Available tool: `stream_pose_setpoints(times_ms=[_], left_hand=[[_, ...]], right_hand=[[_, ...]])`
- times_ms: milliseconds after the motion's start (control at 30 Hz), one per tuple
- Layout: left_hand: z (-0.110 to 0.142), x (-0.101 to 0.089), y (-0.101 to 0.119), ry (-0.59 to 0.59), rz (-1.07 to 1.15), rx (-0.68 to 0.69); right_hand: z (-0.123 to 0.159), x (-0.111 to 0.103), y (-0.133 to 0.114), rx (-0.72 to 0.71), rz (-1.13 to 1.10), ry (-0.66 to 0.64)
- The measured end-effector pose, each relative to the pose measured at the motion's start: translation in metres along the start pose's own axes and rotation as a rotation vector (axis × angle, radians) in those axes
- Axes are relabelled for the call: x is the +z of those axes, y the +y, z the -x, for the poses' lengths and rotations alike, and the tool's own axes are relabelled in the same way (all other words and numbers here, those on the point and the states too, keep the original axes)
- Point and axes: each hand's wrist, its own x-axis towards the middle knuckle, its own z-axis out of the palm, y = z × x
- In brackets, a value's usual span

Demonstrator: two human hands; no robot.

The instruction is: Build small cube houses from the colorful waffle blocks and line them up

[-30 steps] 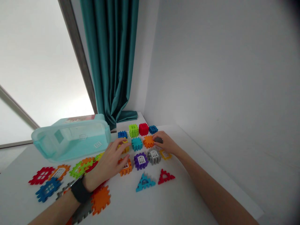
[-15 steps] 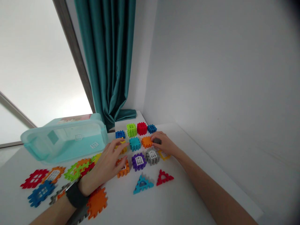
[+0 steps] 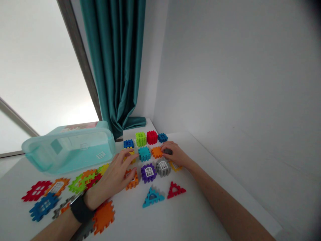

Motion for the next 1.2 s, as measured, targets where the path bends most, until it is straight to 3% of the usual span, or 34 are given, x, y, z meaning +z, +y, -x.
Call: stream_pose_setpoints(times_ms=[600, 867, 1033, 1200], left_hand=[[-0.001, -0.002, 0.0, -0.001, -0.021, 0.007], [-0.002, -0.003, 0.0, -0.035, -0.03, 0.016], [-0.003, -0.004, 0.0, -0.056, -0.046, 0.036], [-0.007, -0.011, 0.005, -0.123, -0.051, 0.046]], right_hand=[[0.001, 0.002, -0.002, 0.005, 0.005, 0.041], [0.002, -0.007, -0.005, 0.011, 0.001, 0.078], [0.002, -0.012, -0.017, -0.036, -0.034, 0.139], [0.001, -0.014, -0.048, -0.145, -0.028, 0.141]])
